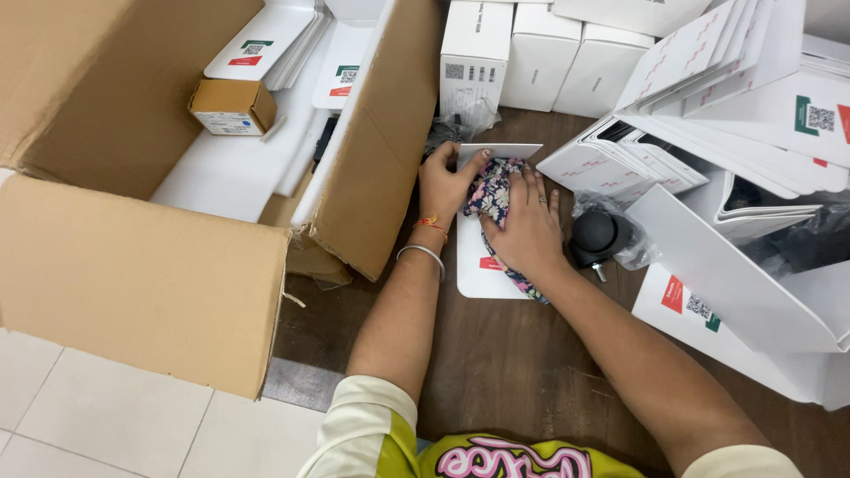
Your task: The person picks up a folded white box, wipes it with a cloth, and then places it into a larger cardboard box.
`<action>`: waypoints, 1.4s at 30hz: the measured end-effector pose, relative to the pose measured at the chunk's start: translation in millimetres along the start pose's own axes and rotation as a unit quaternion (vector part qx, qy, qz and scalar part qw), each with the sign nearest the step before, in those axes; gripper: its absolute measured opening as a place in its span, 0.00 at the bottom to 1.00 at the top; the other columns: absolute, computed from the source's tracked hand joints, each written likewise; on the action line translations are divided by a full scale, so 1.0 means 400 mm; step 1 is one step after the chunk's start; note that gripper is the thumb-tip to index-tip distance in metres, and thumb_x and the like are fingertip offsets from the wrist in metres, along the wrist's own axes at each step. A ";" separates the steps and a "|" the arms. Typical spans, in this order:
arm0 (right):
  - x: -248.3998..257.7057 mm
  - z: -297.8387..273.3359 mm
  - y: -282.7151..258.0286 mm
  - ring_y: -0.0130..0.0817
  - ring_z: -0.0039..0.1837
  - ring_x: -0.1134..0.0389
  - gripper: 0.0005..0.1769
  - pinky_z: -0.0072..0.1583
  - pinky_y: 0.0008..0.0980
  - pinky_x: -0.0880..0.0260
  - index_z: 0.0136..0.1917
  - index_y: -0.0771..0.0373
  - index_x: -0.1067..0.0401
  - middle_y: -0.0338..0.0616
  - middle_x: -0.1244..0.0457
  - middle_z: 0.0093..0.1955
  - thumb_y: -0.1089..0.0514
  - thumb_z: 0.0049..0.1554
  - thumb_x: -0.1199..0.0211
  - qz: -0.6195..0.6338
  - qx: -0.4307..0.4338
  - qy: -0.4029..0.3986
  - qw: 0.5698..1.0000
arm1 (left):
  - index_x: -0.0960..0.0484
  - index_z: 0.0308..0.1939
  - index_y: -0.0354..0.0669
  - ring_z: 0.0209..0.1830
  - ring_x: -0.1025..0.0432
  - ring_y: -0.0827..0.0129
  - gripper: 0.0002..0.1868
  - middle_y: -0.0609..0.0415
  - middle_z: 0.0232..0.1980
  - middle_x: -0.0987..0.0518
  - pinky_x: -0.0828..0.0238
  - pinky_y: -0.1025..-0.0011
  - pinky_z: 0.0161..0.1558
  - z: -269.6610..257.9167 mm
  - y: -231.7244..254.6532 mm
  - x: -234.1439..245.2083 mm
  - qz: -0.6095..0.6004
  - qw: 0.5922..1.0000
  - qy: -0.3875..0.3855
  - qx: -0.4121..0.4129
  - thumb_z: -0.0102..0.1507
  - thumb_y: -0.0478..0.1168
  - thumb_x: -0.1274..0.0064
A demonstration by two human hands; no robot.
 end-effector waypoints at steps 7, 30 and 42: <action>-0.052 0.054 -0.062 0.71 0.78 0.55 0.49 0.75 0.67 0.59 0.75 0.71 0.44 0.76 0.52 0.75 0.38 0.53 0.34 -0.017 0.097 -0.030 0.995 | 0.16 0.36 0.32 0.32 0.28 0.77 0.17 0.54 0.32 0.17 0.29 0.75 0.36 0.018 -0.050 -0.006 -0.118 0.993 0.015 0.022 0.58 0.46 0.32; 0.044 -0.209 -0.158 0.62 0.79 0.49 0.45 0.80 0.56 0.57 0.71 0.75 0.38 0.66 0.45 0.74 0.44 0.48 0.35 0.087 0.351 -0.152 0.920 | 0.17 0.47 0.32 0.46 0.22 0.49 0.28 0.39 0.47 0.17 0.27 0.58 0.50 0.019 -0.090 -0.055 0.050 0.942 0.255 0.211 0.56 0.54 0.36; 0.002 -0.466 -0.274 0.52 0.75 0.43 0.36 0.75 0.47 0.48 0.72 0.63 0.37 0.53 0.40 0.73 0.44 0.56 0.37 0.163 0.378 -0.394 0.822 | 0.32 0.61 0.36 0.64 0.34 0.41 0.31 0.38 0.64 0.29 0.42 0.48 0.66 0.024 -0.077 -0.116 0.176 0.914 0.288 0.225 0.66 0.59 0.50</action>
Point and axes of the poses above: each hand's wrist, its own z-axis towards the middle knuckle, its own x-axis out of the back of the hand, y = z × x, the point moved 9 cm from there along z, towards the middle knuckle
